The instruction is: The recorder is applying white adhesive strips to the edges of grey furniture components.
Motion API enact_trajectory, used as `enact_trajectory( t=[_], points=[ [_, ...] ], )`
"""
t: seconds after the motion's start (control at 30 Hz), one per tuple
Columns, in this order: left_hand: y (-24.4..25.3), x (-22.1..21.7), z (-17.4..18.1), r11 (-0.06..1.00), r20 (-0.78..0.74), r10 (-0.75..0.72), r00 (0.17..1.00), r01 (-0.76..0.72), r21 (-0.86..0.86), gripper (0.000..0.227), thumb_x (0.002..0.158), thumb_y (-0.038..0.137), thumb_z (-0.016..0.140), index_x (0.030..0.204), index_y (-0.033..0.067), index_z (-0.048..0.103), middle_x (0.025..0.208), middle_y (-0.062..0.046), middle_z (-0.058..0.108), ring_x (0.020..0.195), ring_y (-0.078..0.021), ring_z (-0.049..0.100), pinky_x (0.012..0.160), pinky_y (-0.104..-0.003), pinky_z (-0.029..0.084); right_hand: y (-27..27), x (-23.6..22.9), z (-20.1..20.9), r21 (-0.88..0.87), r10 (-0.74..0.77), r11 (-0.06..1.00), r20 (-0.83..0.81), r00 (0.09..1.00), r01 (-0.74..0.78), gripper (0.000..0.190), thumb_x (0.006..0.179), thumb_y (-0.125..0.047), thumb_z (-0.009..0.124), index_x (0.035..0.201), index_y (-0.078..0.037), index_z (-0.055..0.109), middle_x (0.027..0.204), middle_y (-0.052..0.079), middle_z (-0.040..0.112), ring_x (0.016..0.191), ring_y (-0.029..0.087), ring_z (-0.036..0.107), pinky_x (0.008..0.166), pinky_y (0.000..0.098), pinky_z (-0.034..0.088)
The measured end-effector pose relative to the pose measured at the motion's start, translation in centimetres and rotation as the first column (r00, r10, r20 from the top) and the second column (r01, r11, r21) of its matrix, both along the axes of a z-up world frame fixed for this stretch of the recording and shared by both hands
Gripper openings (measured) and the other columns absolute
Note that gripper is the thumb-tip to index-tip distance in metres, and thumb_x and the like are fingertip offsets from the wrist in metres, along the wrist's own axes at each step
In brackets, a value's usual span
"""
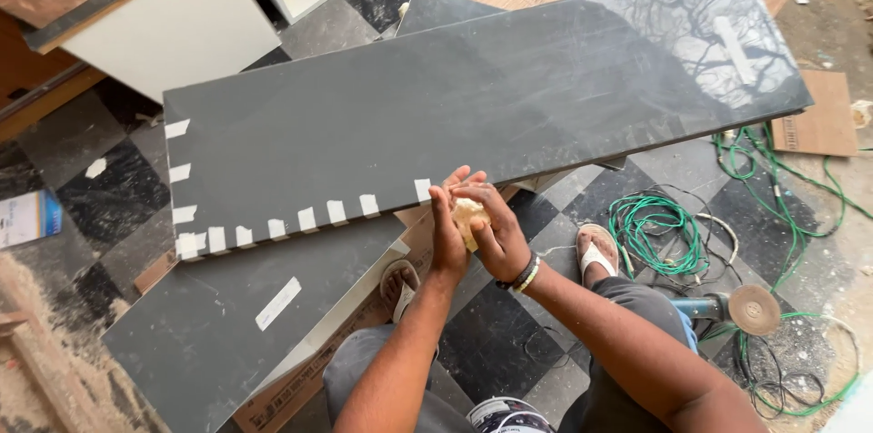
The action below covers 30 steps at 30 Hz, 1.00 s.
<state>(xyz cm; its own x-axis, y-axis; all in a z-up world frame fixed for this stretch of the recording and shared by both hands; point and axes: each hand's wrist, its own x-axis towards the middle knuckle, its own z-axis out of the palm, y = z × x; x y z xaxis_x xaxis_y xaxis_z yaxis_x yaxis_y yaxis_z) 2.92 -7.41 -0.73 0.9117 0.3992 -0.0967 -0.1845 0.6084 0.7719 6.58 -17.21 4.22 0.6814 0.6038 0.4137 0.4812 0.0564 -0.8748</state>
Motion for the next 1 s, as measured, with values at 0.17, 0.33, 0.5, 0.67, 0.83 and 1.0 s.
enact_trajectory(
  t=[0.17,0.33,0.5,0.67,0.83,1.0],
  points=[
    [0.1,-0.3,1.0,0.998,0.017,-0.021,1.0,0.022,-0.062,0.093,0.095,0.076,0.028,0.149,0.0007,0.035,0.14,-0.02,0.053,0.128,-0.0288,0.057,0.105,-0.044,0.053,0.0,-0.5,0.4,0.03,0.014,0.999,0.01,1.0,-0.015,0.056,0.112,-0.048,0.036,0.137,-0.004,0.061,0.128,0.014,0.065,0.123,0.026,0.063,0.109,0.0384,0.048],
    [0.4,-0.1,0.8,0.992,0.035,-0.005,0.999,0.009,-0.128,0.09,0.096,0.075,0.03,0.148,0.0026,0.036,0.139,-0.018,0.052,0.127,-0.0288,0.057,0.107,-0.043,0.054,0.0,-0.2,0.2,0.032,0.039,0.999,-0.039,0.998,-0.038,0.05,0.112,-0.037,0.042,0.145,-0.002,0.056,0.133,0.016,0.065,0.127,0.027,0.061,0.112,0.0401,0.047],
    [0.3,-0.2,0.8,0.998,0.068,-0.041,0.997,0.045,-0.047,0.09,0.095,0.075,0.032,0.148,0.0032,0.037,0.141,-0.017,0.052,0.126,-0.0279,0.058,0.105,-0.044,0.055,-0.4,0.1,0.0,0.036,0.068,0.997,-0.086,0.994,-0.065,0.049,0.109,-0.028,0.049,0.15,-0.002,0.049,0.138,0.015,0.065,0.129,0.027,0.061,0.112,0.0398,0.047],
    [0.3,0.0,0.8,0.997,0.047,-0.037,0.998,0.04,-0.071,0.089,0.095,0.075,0.031,0.146,0.0028,0.039,0.138,-0.017,0.055,0.125,-0.0272,0.06,0.105,-0.043,0.056,-0.4,0.3,-0.2,0.017,0.052,0.999,-0.087,0.995,-0.051,0.049,0.106,-0.025,0.052,0.149,-0.002,0.051,0.137,0.015,0.066,0.128,0.027,0.063,0.112,0.0398,0.048],
    [0.3,0.0,0.5,0.996,0.053,-0.048,0.997,0.052,-0.071,0.088,0.096,0.075,0.03,0.146,0.0029,0.041,0.137,-0.016,0.056,0.122,-0.0251,0.06,0.103,-0.042,0.056,-0.6,0.4,-0.7,0.0,0.046,0.999,-0.092,0.995,-0.046,0.047,0.104,-0.025,0.053,0.146,-0.003,0.054,0.138,0.014,0.067,0.13,0.027,0.063,0.112,0.041,0.049],
    [0.2,-0.1,0.9,0.996,0.06,-0.052,0.997,0.056,-0.066,0.085,0.097,0.074,0.029,0.142,0.0033,0.043,0.132,-0.015,0.058,0.121,-0.0241,0.062,0.102,-0.041,0.058,-0.5,0.5,-0.7,-0.035,0.024,0.999,-0.101,0.995,-0.028,0.046,0.103,-0.03,0.054,0.142,-0.006,0.058,0.133,0.013,0.069,0.128,0.027,0.065,0.109,0.0421,0.052]
  ],
)
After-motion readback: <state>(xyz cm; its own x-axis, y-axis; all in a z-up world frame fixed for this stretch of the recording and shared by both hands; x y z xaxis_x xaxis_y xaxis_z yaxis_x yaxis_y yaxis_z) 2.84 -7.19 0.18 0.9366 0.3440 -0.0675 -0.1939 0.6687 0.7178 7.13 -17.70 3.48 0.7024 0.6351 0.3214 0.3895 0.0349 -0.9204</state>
